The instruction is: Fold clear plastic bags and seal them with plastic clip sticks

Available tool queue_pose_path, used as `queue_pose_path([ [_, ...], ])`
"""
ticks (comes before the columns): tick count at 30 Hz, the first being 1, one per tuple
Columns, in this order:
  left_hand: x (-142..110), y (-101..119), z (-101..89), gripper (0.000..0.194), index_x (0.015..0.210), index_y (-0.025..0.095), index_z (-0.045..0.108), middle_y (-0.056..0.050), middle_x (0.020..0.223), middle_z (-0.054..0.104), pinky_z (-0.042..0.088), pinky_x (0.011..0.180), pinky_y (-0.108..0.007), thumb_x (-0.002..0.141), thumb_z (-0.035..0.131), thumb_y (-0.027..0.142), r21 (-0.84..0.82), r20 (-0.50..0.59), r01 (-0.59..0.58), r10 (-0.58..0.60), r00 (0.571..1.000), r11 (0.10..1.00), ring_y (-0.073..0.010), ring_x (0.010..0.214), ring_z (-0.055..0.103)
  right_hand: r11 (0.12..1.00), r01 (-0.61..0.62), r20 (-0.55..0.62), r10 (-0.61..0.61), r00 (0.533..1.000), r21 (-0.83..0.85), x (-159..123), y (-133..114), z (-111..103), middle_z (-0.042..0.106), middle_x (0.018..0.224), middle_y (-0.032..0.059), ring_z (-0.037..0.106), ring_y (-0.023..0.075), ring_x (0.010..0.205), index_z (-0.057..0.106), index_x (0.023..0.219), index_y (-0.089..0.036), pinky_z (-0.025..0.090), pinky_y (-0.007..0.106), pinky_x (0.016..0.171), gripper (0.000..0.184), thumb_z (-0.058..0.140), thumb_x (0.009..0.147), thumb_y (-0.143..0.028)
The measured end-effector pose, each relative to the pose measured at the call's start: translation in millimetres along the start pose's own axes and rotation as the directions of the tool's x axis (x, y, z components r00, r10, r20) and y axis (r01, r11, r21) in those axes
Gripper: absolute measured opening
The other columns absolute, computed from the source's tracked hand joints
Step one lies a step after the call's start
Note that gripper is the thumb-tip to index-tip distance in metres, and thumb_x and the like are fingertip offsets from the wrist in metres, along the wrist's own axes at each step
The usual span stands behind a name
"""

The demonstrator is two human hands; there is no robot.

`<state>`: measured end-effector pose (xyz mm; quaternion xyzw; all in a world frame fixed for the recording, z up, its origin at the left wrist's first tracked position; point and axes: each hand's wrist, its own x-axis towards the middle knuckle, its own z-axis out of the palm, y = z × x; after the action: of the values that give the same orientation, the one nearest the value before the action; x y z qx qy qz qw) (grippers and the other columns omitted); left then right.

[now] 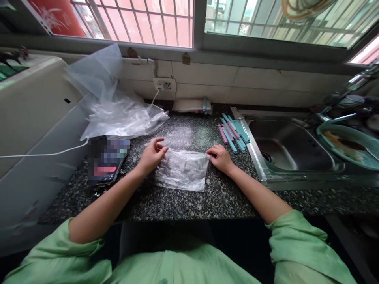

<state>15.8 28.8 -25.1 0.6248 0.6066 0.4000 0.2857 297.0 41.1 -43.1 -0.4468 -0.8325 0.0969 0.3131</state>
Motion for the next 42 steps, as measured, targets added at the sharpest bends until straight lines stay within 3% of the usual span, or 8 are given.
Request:
queue_pose_path([
  [2, -3, -1, 0.8, 0.033, 0.105, 0.017, 0.056, -0.006, 0.087, 0.059, 0.046, 0.078, -0.034, 0.074, 0.055, 0.028, 0.211, -0.091, -0.199, 0.221, 0.971, 0.957, -0.0182, 0.08, 0.057, 1.0, 0.002, 0.003, -0.002, 1.0, -0.007, 4, 5, 1, 0.064, 0.074, 0.0052, 0.054, 0.019, 0.075, 0.066, 0.074, -0.02, 0.044, 0.034, 0.07, 0.012, 0.055, 0.076, -0.015],
  [5, -12, -3, 1.1, 0.026, 0.098, 0.019, 0.063, -0.009, 0.101, 0.059, 0.042, 0.09, -0.038, 0.078, 0.054, 0.033, 0.387, 0.044, -0.44, 0.461, 0.886, 0.81, -0.0223, 0.097, 0.054, 1.0, 0.006, 0.028, -0.007, 1.0, 0.006, 7, 9, 0, 0.065, 0.076, 0.0061, 0.055, 0.0192, 0.075, 0.066, 0.078, -0.019, 0.045, 0.034, 0.07, 0.014, 0.052, 0.077, -0.015],
  [10, -23, -5, 8.3, 0.032, 0.107, 0.021, 0.062, -0.01, 0.125, 0.054, 0.038, 0.097, -0.042, 0.079, 0.054, 0.035, 0.405, 0.376, -0.625, 0.502, 0.779, 0.667, -0.0265, 0.115, 0.048, 1.0, -0.023, 0.067, 0.025, 0.997, -0.018, 9, 14, 0, 0.065, 0.076, 0.0057, 0.056, 0.0192, 0.075, 0.066, 0.08, -0.019, 0.045, 0.033, 0.069, 0.018, 0.05, 0.077, -0.012],
  [20, -20, -1, 14.3, 0.049, 0.126, 0.013, 0.049, -0.014, 0.139, 0.043, 0.032, 0.104, -0.04, 0.085, 0.044, 0.041, 0.43, 0.39, -0.559, 0.412, 0.823, 0.71, -0.0249, 0.126, 0.041, 0.989, -0.003, -0.182, -0.024, 0.983, -0.148, 6, 1, -18, 0.061, 0.086, 0.0077, 0.056, 0.0208, 0.085, 0.064, 0.094, -0.019, 0.046, 0.035, 0.078, 0.029, 0.044, 0.077, -0.008],
  [26, -19, -4, 19.0, 0.05, 0.13, 0.017, 0.045, -0.009, 0.141, 0.04, 0.027, 0.107, -0.04, 0.088, 0.038, 0.042, 0.516, 0.456, -0.488, 0.257, 0.852, 0.704, -0.0232, 0.131, 0.034, 0.935, 0.247, 0.159, -0.212, 0.964, -0.255, 1, -19, -10, 0.062, 0.08, 0.0062, 0.051, 0.0183, 0.074, 0.067, 0.083, -0.021, 0.04, 0.032, 0.068, 0.017, 0.05, 0.082, -0.023],
  [32, -16, -4, 18.8, 0.053, 0.132, 0.016, 0.043, -0.011, 0.144, 0.035, 0.026, 0.107, -0.04, 0.087, 0.037, 0.043, 0.518, 0.342, -0.456, 0.313, 0.886, 0.724, -0.024, 0.132, 0.033, 0.946, 0.167, 0.029, -0.166, 0.986, -0.278, 5, -9, -9, 0.06, 0.085, 0.008, 0.053, 0.0194, 0.081, 0.067, 0.094, -0.02, 0.042, 0.032, 0.072, 0.023, 0.046, 0.084, -0.021],
  [37, -18, -4, 22.6, 0.053, 0.132, 0.017, 0.043, -0.011, 0.142, 0.039, 0.028, 0.105, -0.043, 0.087, 0.039, 0.044, 0.535, 0.388, -0.445, 0.259, 0.884, 0.718, -0.0259, 0.131, 0.034, 0.917, 0.18, 0.119, -0.147, 0.982, -0.357, 9, -10, -4, 0.06, 0.081, 0.0074, 0.052, 0.0201, 0.077, 0.068, 0.093, -0.021, 0.041, 0.033, 0.068, 0.022, 0.05, 0.084, -0.028],
  [42, -20, 2, 12.6, 0.036, 0.114, 0.014, 0.057, -0.013, 0.122, 0.057, 0.039, 0.096, -0.038, 0.087, 0.04, 0.032, 0.448, 0.251, -0.522, 0.459, 0.853, 0.725, -0.0234, 0.113, 0.051, 0.953, 0.075, 0.019, -0.072, 0.997, -0.292, 19, 0, -7, 0.061, 0.085, 0.0087, 0.055, 0.0213, 0.082, 0.067, 0.091, -0.018, 0.045, 0.034, 0.074, 0.019, 0.053, 0.082, -0.027],
])
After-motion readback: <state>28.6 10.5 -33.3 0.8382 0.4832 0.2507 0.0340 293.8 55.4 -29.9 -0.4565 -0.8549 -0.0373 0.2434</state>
